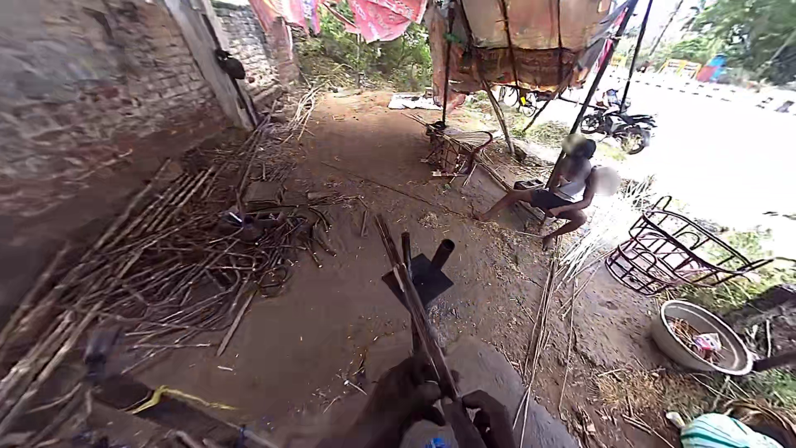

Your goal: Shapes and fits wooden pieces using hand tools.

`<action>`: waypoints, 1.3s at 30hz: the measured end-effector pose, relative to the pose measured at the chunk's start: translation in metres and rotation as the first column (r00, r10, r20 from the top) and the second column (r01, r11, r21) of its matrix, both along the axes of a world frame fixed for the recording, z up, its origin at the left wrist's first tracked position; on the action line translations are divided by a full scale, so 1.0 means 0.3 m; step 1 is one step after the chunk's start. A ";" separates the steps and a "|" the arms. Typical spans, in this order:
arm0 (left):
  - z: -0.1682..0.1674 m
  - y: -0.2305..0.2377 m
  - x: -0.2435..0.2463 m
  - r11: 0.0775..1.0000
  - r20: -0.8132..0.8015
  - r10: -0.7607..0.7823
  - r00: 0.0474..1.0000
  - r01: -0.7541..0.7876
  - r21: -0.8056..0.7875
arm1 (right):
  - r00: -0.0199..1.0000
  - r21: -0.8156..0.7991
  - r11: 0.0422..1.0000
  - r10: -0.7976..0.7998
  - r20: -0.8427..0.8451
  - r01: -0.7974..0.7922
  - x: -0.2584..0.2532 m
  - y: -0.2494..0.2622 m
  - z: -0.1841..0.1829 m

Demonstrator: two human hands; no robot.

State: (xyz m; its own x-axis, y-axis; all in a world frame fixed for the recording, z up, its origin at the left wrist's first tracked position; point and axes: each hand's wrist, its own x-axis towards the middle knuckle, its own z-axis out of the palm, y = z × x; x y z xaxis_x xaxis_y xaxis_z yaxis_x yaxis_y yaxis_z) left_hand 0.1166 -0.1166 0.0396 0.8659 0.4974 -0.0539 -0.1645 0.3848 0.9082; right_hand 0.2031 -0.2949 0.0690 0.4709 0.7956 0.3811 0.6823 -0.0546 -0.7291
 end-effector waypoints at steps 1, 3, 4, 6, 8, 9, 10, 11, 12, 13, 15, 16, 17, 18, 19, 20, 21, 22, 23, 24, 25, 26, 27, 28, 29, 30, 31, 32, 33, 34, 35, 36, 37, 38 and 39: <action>0.033 -0.064 0.072 0.995 0.072 -0.023 0.997 0.030 -0.096 | 1.000 0.032 0.999 -0.008 0.020 0.007 0.016 -0.019 0.015; 0.067 -0.096 0.143 0.975 0.083 0.026 0.996 -0.007 -0.222 | 1.000 0.110 0.994 0.010 0.020 -0.012 0.049 -0.053 0.046; 0.067 -0.086 0.162 0.960 0.070 0.072 0.995 -0.050 -0.277 | 0.999 0.122 0.992 0.011 0.035 -0.016 0.068 -0.062 0.053; 0.057 -0.060 0.192 0.930 -0.026 0.183 0.983 -0.182 -0.320 | 0.993 0.083 0.997 0.001 0.120 -0.011 0.112 -0.045 0.033; 0.032 -0.040 0.207 0.913 -0.133 0.263 0.956 -0.291 -0.285 | 0.972 0.100 0.995 -0.015 0.235 -0.009 0.146 0.010 -0.023; 0.022 -0.032 0.213 0.911 -0.174 0.284 0.943 -0.322 -0.256 | 0.962 0.149 0.989 -0.030 0.271 -0.011 0.160 0.043 -0.048; 0.019 -0.028 0.220 0.912 -0.211 0.299 0.931 -0.344 -0.223 | 0.957 0.203 0.979 -0.046 0.286 -0.013 0.173 0.071 -0.065; 0.027 -0.031 0.228 0.913 -0.237 0.306 0.922 -0.355 -0.202 | 0.954 0.244 0.970 -0.067 0.291 -0.007 0.186 0.090 -0.071; 0.044 -0.039 0.235 0.909 -0.251 0.307 0.918 -0.361 -0.207 | 0.954 0.269 0.963 -0.083 0.287 0.003 0.199 0.100 -0.065; 0.073 -0.055 0.242 0.909 -0.261 0.295 0.919 -0.354 -0.218 | 0.956 0.283 0.959 -0.094 0.279 0.012 0.214 0.104 -0.056; 0.130 -0.089 0.242 0.932 -0.236 0.202 0.951 -0.261 -0.252 | 0.963 0.287 0.958 -0.081 0.258 0.004 0.262 0.103 -0.032; 0.151 -0.105 0.251 0.940 -0.207 0.156 0.966 -0.209 -0.269 | 0.968 0.289 0.957 -0.068 0.240 -0.004 0.293 0.101 -0.024; 0.171 -0.122 0.263 0.943 -0.180 0.116 0.977 -0.165 -0.290 | 0.973 0.289 0.957 -0.058 0.224 -0.009 0.326 0.095 -0.015; 0.186 -0.137 0.278 0.942 -0.157 0.078 0.984 -0.125 -0.311 | 0.976 0.293 0.956 -0.053 0.212 -0.012 0.358 0.085 -0.005; 0.195 -0.147 0.299 0.940 -0.145 0.047 0.988 -0.093 -0.329 | 0.979 0.296 0.955 -0.050 0.198 -0.012 0.390 0.073 0.006; 0.204 -0.151 0.326 0.938 -0.146 0.020 0.989 -0.069 -0.340 | 0.982 0.293 0.956 -0.050 0.181 -0.005 0.426 0.063 0.022; 0.214 -0.154 0.361 0.938 -0.155 0.002 0.988 -0.056 -0.342 | 0.985 0.281 0.960 -0.047 0.167 -0.002 0.467 0.055 0.040; 0.222 -0.157 0.400 0.940 -0.161 -0.012 0.987 -0.044 -0.337 | 0.987 0.276 0.961 -0.040 0.154 -0.005 0.514 0.053 0.053; 0.229 -0.161 0.443 0.943 -0.174 -0.021 0.984 -0.039 -0.331 | 0.990 0.283 0.959 -0.021 0.137 -0.019 0.566 0.055 0.059; 0.235 -0.167 0.485 0.945 -0.181 -0.023 0.983 -0.038 -0.326 | 0.993 0.296 0.954 0.015 0.117 -0.049 0.621 0.060 0.057; 0.239 -0.174 0.525 0.949 -0.179 -0.023 0.984 -0.035 -0.314 | 0.992 0.324 0.940 0.082 0.092 -0.108 0.680 0.069 0.051; 0.244 -0.181 0.567 0.953 -0.181 -0.014 0.983 -0.042 -0.299 | 0.982 0.371 0.910 0.178 0.060 -0.188 0.743 0.087 0.038; 0.249 -0.185 0.614 0.958 -0.180 -0.005 0.984 -0.047 -0.282 | 0.959 0.428 0.864 0.281 0.028 -0.265 0.815 0.114 0.021; 0.256 -0.185 0.670 0.967 -0.175 -0.003 0.985 -0.041 -0.250 | 0.928 0.488 0.811 0.373 -0.005 -0.323 0.895 0.150 0.004; 0.265 -0.186 0.724 0.976 -0.180 -0.001 0.984 -0.038 -0.215 | 0.901 0.537 0.766 0.434 -0.028 -0.352 0.974 0.188 -0.017; 0.274 -0.193 0.760 0.982 -0.201 0.008 0.980 -0.046 -0.186 | 0.874 0.574 0.730 0.483 -0.050 -0.370 1.034 0.219 -0.041; 0.285 -0.195 0.772 0.983 -0.210 0.007 0.978 -0.045 -0.176 | 0.847 0.595 0.703 0.527 -0.068 -0.390 1.060 0.236 -0.056; 0.293 -0.187 0.759 0.983 -0.213 -0.014 0.977 -0.025 -0.180 | 0.843 0.587 0.705 0.534 -0.069 -0.398 1.050 0.239 -0.048; 0.293 -0.171 0.717 0.977 -0.218 -0.048 0.975 0.001 -0.211 | 0.861 0.556 0.735 0.504 -0.064 -0.389 0.994 0.222 -0.028; 0.279 -0.151 0.653 0.968 -0.210 -0.069 0.975 0.015 -0.249 | 0.897 0.515 0.782 0.438 -0.053 -0.351 0.908 0.198 -0.011; 0.254 -0.131 0.584 0.958 -0.198 -0.060 0.978 0.001 -0.285 | 0.938 0.467 0.834 0.345 -0.025 -0.294 0.814 0.175 -0.004; 0.226 -0.117 0.511 0.948 -0.188 -0.031 0.982 -0.031 -0.317 | 0.962 0.413 0.876 0.271 0.001 -0.247 0.727 0.152 -0.013; 0.204 -0.114 0.442 0.938 -0.183 0.018 0.983 -0.080 -0.337 | 0.972 0.365 0.905 0.233 0.001 -0.218 0.650 0.130 -0.029; 0.189 -0.114 0.386 0.929 -0.171 0.068 0.983 -0.125 -0.348 | 0.981 0.343 0.922 0.193 -0.006 -0.180 0.586 0.119 -0.046; 0.182 -0.113 0.348 0.919 -0.171 0.117 0.978 -0.172 -0.356 | 0.991 0.345 0.930 0.133 0.001 -0.126 0.532 0.118 -0.063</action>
State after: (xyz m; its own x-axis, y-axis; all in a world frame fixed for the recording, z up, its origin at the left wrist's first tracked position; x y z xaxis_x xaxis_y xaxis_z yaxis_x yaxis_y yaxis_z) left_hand 0.2210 -0.1504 0.0942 0.7553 0.5380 -0.3743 -0.1225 0.6769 0.7258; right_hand 0.3627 -0.2596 0.0502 0.3837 0.6725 0.6329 0.6505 0.2896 -0.7021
